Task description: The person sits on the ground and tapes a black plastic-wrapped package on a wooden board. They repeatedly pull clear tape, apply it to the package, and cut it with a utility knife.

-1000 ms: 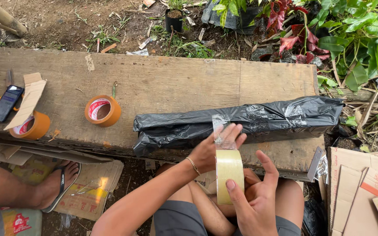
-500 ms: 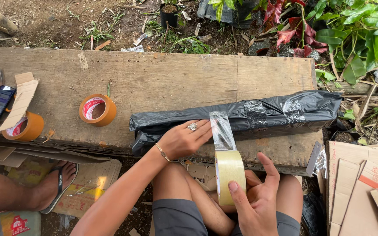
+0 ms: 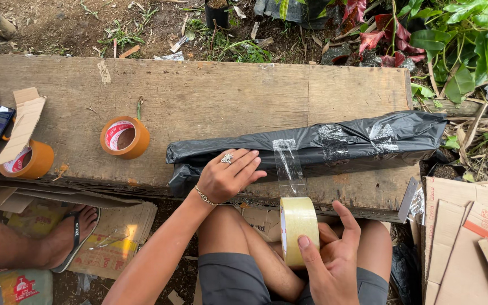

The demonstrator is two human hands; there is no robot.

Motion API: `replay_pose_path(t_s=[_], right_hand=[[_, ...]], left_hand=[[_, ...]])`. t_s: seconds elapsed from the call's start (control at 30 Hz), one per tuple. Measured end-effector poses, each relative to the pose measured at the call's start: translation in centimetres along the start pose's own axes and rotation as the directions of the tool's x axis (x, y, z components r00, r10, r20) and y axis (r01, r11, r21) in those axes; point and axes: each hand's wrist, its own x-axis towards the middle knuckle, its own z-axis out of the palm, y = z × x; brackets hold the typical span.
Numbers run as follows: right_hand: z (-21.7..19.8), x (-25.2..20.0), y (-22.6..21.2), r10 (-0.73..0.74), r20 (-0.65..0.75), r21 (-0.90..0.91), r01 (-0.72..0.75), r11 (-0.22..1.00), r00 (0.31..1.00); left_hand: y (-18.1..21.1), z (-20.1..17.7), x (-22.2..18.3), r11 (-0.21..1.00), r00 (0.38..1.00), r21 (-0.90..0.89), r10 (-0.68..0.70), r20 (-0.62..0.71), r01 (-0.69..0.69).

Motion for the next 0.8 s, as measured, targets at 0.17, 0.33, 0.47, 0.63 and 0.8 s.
replay_pose_path(t_s=[0.17,0.33,0.47,0.63,0.8], right_hand=[[-0.1,-0.3,0.5,0.040,-0.012,-0.033,-0.041,0.999,0.999],[-0.2,-1.0,1.6,0.035,-0.018,-0.036,-0.036,0.999,0.999],[-0.2,-1.4,3.3,0.032,-0.007,-0.025,-0.032,0.999,0.999],[-0.2,-1.1,5.3,0.037,0.001,-0.031,-0.037,0.999,0.999],[-0.4,-1.0,6.2,0.069,-0.013,-0.048,-0.070,0.996,0.998]], left_hand=[[-0.1,-0.1,-0.2,0.999,0.999,0.013,-0.053,0.004,0.053],[0.0,0.3,-0.8,0.994,0.995,0.041,-0.098,-0.004,0.098],[0.1,0.6,-1.1,0.994,0.995,0.040,-0.103,-0.007,0.103],[0.2,0.6,-1.0,0.992,0.993,0.052,-0.114,-0.015,0.115],[0.1,0.3,-0.9,0.992,0.994,0.074,-0.108,0.015,0.107]])
